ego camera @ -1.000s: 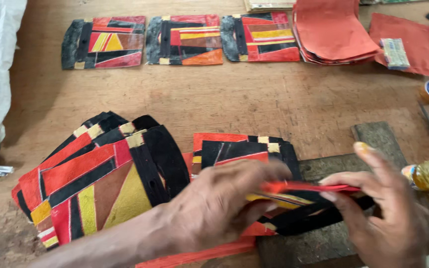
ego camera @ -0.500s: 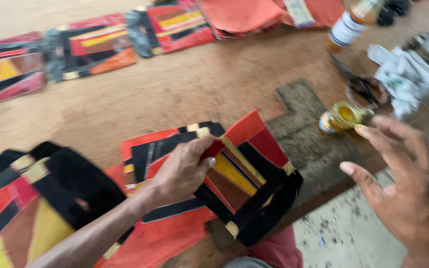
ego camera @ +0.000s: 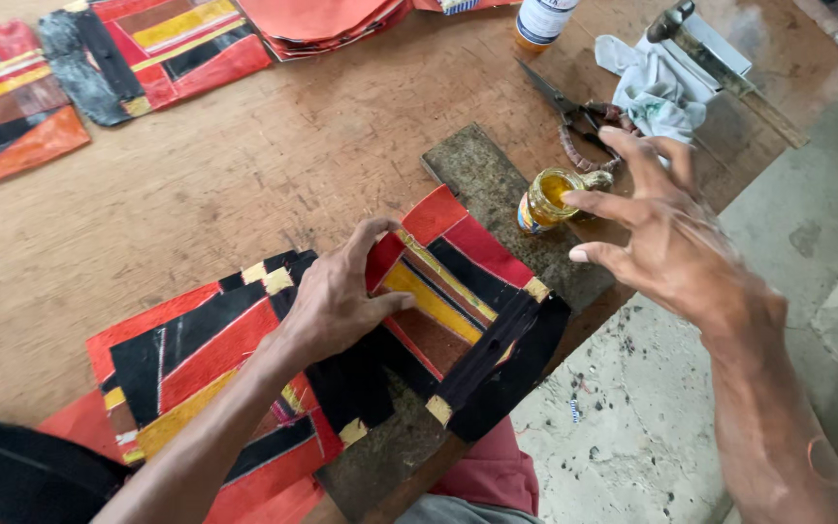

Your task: The person aligns and presses colorful patchwork fabric panels with black zipper strips on a workbench, smoothing and pressing the pieces together by hand and repositioning them one at a time. They occasionally reach toward a jar of glue and a pair of scissors on the table while working through a row of finished panels.

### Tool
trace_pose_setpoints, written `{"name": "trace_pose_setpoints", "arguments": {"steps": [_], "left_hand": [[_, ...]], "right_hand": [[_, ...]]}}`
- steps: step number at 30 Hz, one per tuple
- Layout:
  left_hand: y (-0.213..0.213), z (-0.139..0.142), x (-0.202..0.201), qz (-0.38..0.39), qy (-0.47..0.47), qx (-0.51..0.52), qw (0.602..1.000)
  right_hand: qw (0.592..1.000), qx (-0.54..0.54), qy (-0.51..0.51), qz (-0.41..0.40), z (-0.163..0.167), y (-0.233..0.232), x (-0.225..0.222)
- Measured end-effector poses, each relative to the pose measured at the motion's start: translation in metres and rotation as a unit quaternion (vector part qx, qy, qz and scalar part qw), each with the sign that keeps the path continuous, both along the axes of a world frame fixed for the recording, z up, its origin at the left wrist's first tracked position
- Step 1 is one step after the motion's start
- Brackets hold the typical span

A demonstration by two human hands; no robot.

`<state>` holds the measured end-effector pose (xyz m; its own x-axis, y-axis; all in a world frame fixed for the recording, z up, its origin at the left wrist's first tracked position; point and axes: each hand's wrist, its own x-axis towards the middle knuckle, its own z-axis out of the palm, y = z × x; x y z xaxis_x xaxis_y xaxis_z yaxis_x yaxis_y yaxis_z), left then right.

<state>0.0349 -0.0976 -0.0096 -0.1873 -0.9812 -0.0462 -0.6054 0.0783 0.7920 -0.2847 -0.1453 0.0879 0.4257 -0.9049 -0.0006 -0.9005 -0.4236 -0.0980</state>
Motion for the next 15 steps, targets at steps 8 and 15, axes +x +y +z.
{"name": "trace_pose_setpoints", "arguments": {"steps": [8, 15], "left_hand": [[0.001, 0.002, -0.001, -0.011, 0.037, -0.037, 0.999], [0.000, 0.009, -0.007, -0.011, -0.007, -0.045, 0.999]], "right_hand": [[0.982, 0.160, 0.097, -0.030, -0.013, -0.045, 0.019], [0.995, 0.080, -0.040, 0.036, -0.013, -0.035, -0.001]]}}
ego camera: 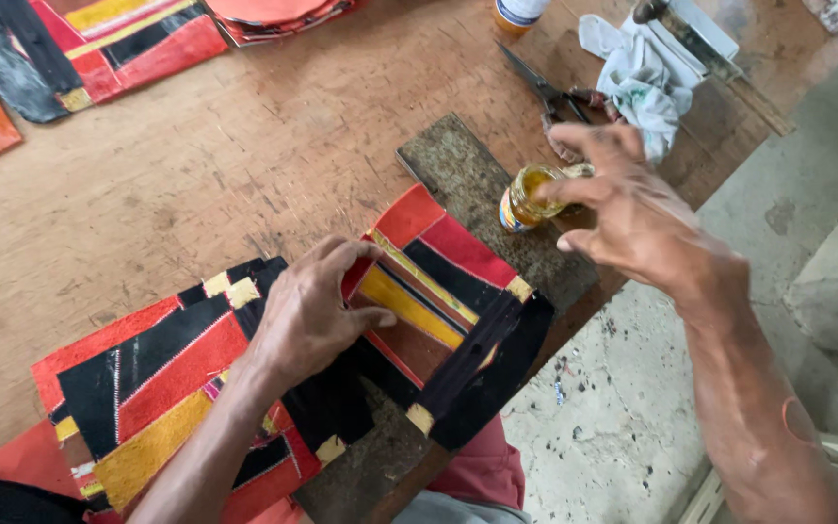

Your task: The person aligns and presses colorful patchwork fabric panels with black zipper strips on a workbench, smoothing and pressing the pieces together by hand and repositioning them one at a time. They occasionally reach toward a jar of glue and a pair of scissors on the table while working through a row of finished panels.

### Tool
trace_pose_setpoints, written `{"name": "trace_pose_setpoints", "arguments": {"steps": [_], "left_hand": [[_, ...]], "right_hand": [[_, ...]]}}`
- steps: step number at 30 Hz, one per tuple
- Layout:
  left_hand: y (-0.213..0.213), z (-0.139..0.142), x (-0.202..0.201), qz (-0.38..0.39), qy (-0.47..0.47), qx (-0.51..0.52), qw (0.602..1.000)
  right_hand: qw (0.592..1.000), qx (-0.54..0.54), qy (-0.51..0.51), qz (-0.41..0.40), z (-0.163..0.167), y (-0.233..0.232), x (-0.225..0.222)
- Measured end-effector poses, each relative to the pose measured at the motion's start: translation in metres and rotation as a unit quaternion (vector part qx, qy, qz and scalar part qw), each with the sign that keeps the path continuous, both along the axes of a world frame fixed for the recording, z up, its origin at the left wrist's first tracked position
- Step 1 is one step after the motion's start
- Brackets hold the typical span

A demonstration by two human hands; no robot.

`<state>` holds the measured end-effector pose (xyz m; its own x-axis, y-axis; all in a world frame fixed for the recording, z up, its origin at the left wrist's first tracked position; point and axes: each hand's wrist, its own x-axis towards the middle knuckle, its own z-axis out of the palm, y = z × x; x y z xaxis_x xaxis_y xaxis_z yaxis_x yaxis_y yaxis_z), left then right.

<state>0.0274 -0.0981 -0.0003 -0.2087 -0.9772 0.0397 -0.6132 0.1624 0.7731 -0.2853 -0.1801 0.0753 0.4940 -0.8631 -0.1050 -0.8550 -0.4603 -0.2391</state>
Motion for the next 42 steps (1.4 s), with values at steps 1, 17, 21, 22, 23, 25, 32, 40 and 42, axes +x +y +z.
{"name": "trace_pose_setpoints", "arguments": {"steps": [1, 17, 21, 22, 23, 25, 32, 40, 42], "left_hand": [[-0.002, 0.001, -0.002, -0.003, -0.006, -0.006, 1.000], [-0.031, -0.015, -0.006, -0.039, -0.028, 0.000, 0.999], [-0.032, -0.018, -0.005, -0.043, -0.039, -0.020, 0.998], [-0.031, -0.018, -0.006, -0.047, -0.038, -0.024, 0.998], [-0.031, -0.018, -0.006, -0.045, -0.035, -0.015, 0.998], [-0.030, -0.017, -0.006, -0.041, -0.028, -0.001, 0.999], [-0.029, -0.018, -0.008, -0.047, -0.026, -0.010, 0.999], [-0.027, -0.020, -0.007, -0.037, -0.034, 0.017, 0.999], [-0.028, -0.023, -0.009, -0.032, -0.030, 0.043, 0.998]], "right_hand": [[0.998, -0.058, -0.033, 0.022, -0.001, 0.007, -0.009], [0.838, 0.110, -0.533, -0.023, -0.029, 0.129, -0.089], [0.747, 0.378, -0.544, -0.057, -0.095, 0.129, -0.084], [0.725, 0.408, -0.550, -0.075, -0.104, 0.131, -0.084], [0.702, 0.436, -0.555, -0.094, -0.111, 0.133, -0.084], [0.691, 0.446, -0.559, -0.106, -0.119, 0.137, -0.085], [0.718, 0.465, -0.497, -0.145, -0.133, 0.136, -0.092], [0.847, 0.351, -0.385, -0.104, -0.142, 0.197, -0.050], [0.870, 0.321, -0.363, -0.091, -0.153, 0.217, -0.039]]}}
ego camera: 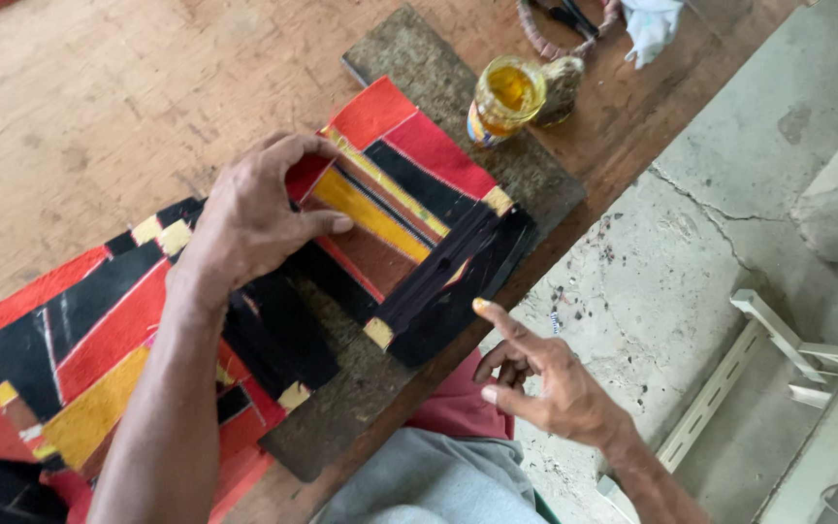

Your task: The person aligns and presses colorful patchwork fabric panels with black zipper strips on a workbench, smoothing and pressing the pieces together by hand and repositioning them one at a time. They occasionally reach toward a jar of glue and a pair of scissors on the table while working through a row of finished panels.

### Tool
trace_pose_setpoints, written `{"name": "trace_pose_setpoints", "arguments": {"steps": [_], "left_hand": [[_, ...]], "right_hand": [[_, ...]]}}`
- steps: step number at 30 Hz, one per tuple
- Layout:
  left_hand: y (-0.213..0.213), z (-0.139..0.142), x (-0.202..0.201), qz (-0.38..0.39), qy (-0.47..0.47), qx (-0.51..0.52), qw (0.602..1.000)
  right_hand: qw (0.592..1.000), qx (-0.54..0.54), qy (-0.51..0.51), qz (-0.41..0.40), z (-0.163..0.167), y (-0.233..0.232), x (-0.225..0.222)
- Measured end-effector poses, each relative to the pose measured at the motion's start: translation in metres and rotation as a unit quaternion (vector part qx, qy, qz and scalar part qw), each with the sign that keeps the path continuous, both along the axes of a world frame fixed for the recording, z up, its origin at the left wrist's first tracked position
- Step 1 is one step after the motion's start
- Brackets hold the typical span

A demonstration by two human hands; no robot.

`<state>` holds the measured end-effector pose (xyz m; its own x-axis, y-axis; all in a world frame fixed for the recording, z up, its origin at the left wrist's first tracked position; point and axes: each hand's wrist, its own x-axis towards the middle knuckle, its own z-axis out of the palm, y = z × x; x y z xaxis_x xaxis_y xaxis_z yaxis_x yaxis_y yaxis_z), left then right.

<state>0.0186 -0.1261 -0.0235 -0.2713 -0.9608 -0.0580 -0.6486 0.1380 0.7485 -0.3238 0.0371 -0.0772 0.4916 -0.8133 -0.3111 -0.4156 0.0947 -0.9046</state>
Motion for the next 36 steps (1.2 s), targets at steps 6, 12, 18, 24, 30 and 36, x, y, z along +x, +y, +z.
{"name": "trace_pose_setpoints", "arguments": {"steps": [6, 12, 18, 24, 30, 36], "left_hand": [[0.002, -0.003, 0.006, -0.016, 0.016, -0.033, 0.999], [0.010, -0.005, 0.004, -0.010, -0.031, -0.059, 0.998], [0.016, -0.007, -0.001, -0.010, -0.062, -0.127, 0.990], [0.020, -0.009, -0.014, 0.013, -0.037, -0.161, 0.986], [0.018, -0.011, -0.013, 0.033, -0.014, -0.128, 0.991], [0.021, -0.019, -0.013, 0.034, -0.011, -0.125, 0.992]], "right_hand": [[0.989, -0.046, 0.139, 0.037, -0.016, 0.050, 0.052], [0.996, -0.088, -0.014, -0.009, 0.010, 0.018, 0.042], [0.985, -0.116, 0.125, 0.029, 0.031, -0.012, 0.009], [0.987, -0.018, 0.145, -0.067, 0.062, -0.054, 0.006], [0.971, -0.079, 0.227, -0.015, 0.059, -0.039, 0.014], [0.958, -0.183, 0.209, 0.067, 0.050, 0.001, 0.064]]}}
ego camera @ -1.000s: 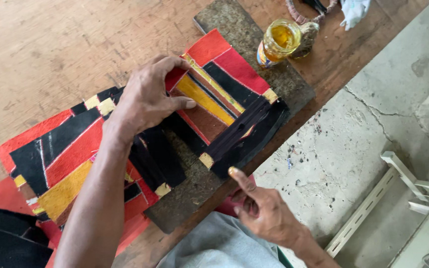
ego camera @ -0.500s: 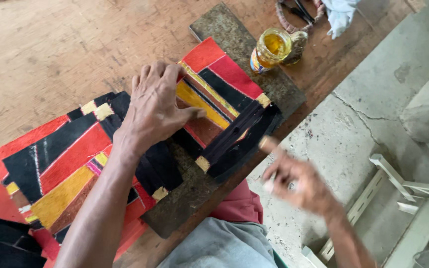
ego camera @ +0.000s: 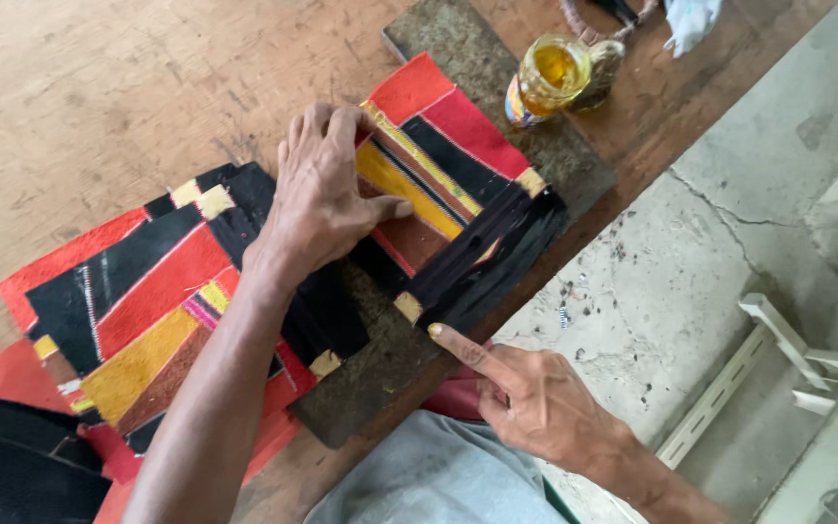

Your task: The person aligns and presses colorful patchwork fabric panels with black zipper strips on a workbench, smoothing and pressing the pieces together by hand and repositioning them one at a time. They occasionally reach toward a jar of glue and a pair of scissors on the table while working through a row of finished panels.

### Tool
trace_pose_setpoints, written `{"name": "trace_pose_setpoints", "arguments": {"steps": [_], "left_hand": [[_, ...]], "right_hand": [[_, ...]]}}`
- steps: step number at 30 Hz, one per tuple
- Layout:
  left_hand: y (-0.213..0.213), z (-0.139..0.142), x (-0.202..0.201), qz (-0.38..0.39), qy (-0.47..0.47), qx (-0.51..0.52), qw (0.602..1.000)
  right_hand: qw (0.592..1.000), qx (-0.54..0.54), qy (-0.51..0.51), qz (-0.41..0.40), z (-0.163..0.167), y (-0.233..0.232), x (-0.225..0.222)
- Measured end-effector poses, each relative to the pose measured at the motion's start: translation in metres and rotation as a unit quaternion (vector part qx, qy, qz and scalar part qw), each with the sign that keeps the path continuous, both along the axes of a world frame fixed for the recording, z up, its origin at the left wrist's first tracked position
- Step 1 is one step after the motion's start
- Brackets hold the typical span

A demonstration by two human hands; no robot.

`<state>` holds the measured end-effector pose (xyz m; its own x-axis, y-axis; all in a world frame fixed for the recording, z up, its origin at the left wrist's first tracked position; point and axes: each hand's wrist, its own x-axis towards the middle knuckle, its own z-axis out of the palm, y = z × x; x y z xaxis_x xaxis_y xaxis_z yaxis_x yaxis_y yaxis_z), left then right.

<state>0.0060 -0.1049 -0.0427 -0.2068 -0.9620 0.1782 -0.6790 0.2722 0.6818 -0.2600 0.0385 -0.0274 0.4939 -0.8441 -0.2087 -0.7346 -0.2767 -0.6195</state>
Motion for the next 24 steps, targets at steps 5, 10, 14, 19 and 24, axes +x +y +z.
{"name": "trace_pose_setpoints", "arguments": {"steps": [5, 10, 14, 19, 24], "left_hand": [[-0.002, -0.006, 0.004, 0.002, 0.005, -0.011, 1.000], [-0.002, -0.009, 0.005, -0.001, 0.004, -0.027, 1.000], [-0.002, -0.009, 0.006, -0.008, 0.007, -0.029, 1.000], [0.000, -0.010, 0.003, 0.002, -0.002, -0.028, 1.000], [0.001, -0.006, 0.001, 0.001, -0.008, -0.015, 1.000]], "right_hand": [[0.994, -0.061, 0.082, 0.039, -0.014, 0.009, 0.010], [0.984, -0.151, 0.091, 0.014, -0.011, 0.010, -0.001], [0.970, -0.186, 0.146, 0.056, -0.013, 0.004, -0.010], [0.943, -0.280, 0.172, 0.057, -0.027, 0.002, -0.032], [0.962, -0.225, 0.146, 0.042, -0.024, 0.009, -0.019]]}}
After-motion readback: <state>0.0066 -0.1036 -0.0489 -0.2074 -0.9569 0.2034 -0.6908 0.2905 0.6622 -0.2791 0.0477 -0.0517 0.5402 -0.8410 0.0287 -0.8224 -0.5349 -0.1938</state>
